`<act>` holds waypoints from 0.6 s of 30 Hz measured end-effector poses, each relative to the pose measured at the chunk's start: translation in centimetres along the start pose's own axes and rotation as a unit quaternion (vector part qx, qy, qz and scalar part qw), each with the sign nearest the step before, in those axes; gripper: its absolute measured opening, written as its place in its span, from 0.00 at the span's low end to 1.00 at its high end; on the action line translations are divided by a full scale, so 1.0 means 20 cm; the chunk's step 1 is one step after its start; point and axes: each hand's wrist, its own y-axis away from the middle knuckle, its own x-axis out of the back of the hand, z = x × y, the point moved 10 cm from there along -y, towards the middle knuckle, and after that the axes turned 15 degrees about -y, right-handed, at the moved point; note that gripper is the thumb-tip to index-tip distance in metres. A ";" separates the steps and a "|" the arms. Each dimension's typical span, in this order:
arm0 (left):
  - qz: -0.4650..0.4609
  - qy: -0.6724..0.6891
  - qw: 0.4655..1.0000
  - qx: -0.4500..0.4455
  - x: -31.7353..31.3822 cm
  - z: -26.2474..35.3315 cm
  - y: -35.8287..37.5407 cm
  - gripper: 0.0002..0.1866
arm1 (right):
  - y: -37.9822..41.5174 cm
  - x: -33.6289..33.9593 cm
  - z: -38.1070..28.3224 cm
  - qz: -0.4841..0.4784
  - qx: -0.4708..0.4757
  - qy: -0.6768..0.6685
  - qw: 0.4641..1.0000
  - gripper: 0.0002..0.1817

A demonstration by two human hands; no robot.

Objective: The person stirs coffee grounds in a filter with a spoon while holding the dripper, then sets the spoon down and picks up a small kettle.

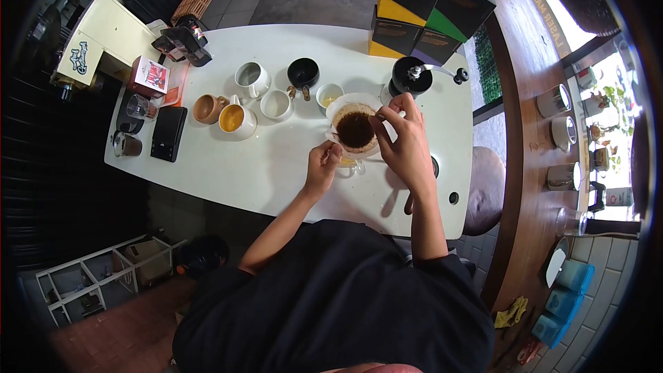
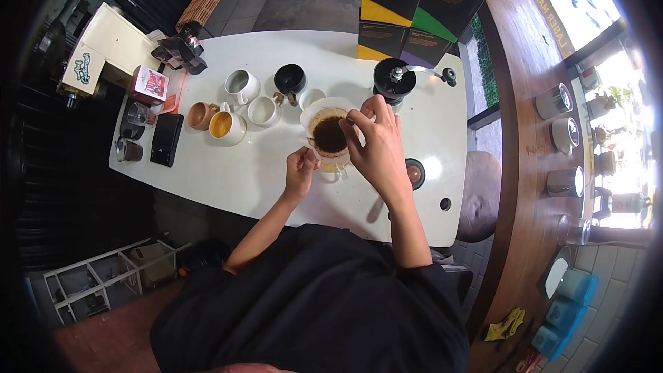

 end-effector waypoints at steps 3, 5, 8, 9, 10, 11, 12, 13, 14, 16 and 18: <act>-0.001 0.003 1.000 -0.002 0.00 0.00 0.00 0.26 | 0.00 -0.01 0.00 -0.008 -0.002 0.000 1.000 0.07; 0.000 0.003 1.000 -0.003 0.00 0.02 0.00 0.26 | 0.00 -0.01 0.00 -0.013 -0.005 -0.018 1.000 0.07; -0.003 -0.006 1.000 -0.003 0.00 0.04 0.00 0.23 | 0.00 0.01 0.01 0.004 -0.001 -0.023 1.000 0.07; -0.004 -0.012 1.000 0.001 0.00 0.03 0.00 0.23 | 0.00 0.00 0.00 0.004 0.001 -0.007 1.000 0.07; -0.005 -0.017 1.000 0.005 0.00 0.02 0.00 0.23 | 0.01 0.00 0.00 0.004 0.004 0.009 1.000 0.07; -0.005 -0.017 1.000 0.005 0.00 0.02 0.00 0.23 | 0.00 0.00 0.00 0.004 0.004 0.009 1.000 0.07; -0.006 -0.015 1.000 0.005 0.00 0.01 0.00 0.23 | 0.00 0.00 0.00 -0.002 -0.003 -0.009 1.000 0.07; -0.007 -0.013 1.000 0.005 0.00 0.01 0.00 0.23 | 0.00 0.00 0.00 -0.007 -0.009 -0.026 1.000 0.07; -0.007 -0.013 1.000 0.005 0.00 0.01 0.00 0.23 | 0.00 0.00 0.01 -0.006 -0.009 -0.026 1.000 0.07; -0.006 -0.014 1.000 -0.001 0.00 0.01 0.00 0.23 | 0.00 0.00 0.01 0.002 0.001 0.003 1.000 0.07; -0.007 -0.014 1.000 -0.004 0.00 0.00 0.00 0.23 | 0.00 0.00 0.00 -0.002 -0.001 -0.006 1.000 0.07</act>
